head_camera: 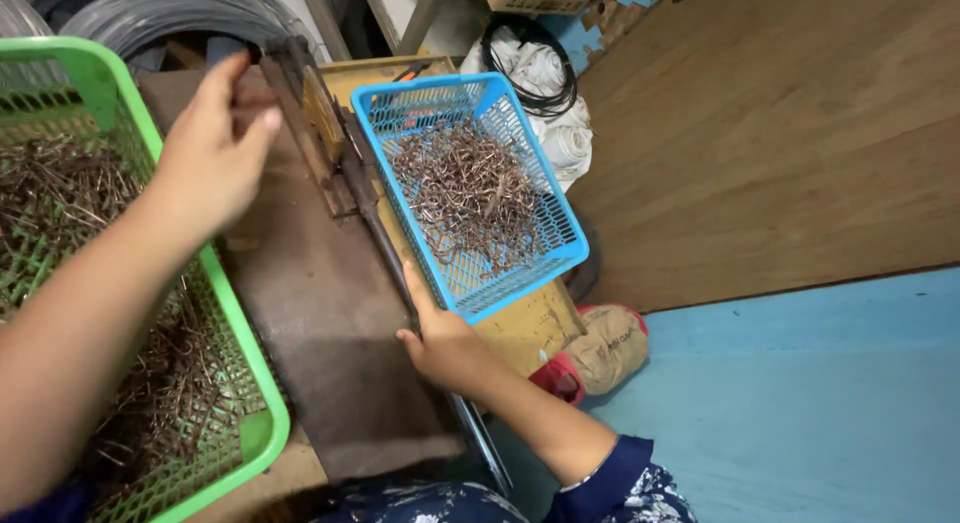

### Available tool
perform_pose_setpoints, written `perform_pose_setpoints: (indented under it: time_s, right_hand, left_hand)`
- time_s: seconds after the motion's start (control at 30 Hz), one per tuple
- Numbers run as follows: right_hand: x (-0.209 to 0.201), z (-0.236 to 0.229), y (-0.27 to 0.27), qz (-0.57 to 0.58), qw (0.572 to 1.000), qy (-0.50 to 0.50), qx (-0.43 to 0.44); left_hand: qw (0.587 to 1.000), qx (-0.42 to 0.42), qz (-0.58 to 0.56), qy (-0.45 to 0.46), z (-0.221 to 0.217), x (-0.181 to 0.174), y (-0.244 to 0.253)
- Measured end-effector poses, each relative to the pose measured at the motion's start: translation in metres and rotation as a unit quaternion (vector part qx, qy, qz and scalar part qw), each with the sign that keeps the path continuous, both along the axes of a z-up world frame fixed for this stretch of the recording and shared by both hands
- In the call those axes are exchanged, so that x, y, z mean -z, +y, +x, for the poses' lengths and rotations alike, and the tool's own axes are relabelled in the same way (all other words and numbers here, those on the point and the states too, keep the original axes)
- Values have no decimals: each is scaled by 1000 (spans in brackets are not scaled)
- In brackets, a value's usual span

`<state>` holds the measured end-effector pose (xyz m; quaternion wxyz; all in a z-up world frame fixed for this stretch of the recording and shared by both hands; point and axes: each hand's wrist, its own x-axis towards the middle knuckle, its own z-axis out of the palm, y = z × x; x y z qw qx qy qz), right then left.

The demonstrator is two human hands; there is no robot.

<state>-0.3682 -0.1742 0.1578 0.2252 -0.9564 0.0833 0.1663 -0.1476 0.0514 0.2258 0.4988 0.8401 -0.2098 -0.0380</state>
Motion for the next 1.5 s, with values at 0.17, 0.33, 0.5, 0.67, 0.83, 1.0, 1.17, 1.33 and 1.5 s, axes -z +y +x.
perform_pose_setpoints:
  time_s: [0.17,0.33,0.5,0.67,0.83,1.0,1.17,1.33,1.5]
  right_hand:
    - [26,-5,-6,-15,998,-60,-8]
    - [51,-11,-10,-32,982,-181,-34]
    - [59,-11,-14,-18,990,-135,19]
    - [63,-4,-16,-34,996,-76,39]
    - [67,0,-21,-64,995,-75,36]
    - [60,4,-17,-29,995,-68,64]
    - [68,6,-21,-44,995,-73,59]
    - [71,5,-24,-50,993,-93,59]
    - [76,6,-26,-27,993,-93,70]
  left_hand:
    - [994,15,77,73,-39,15,40]
    - [982,-7,173,78,-76,63,101]
    - [960,-32,221,170,-87,101,148]
    - [932,-117,334,76,-72,164,166]
    - [927,-104,344,108,-64,190,160]
    - [926,-38,362,105,-64,207,160]
    - [911,9,364,193,-84,125,164]
    - [902,56,395,168,-71,164,173]
    - [893,96,377,226,-85,113,170]
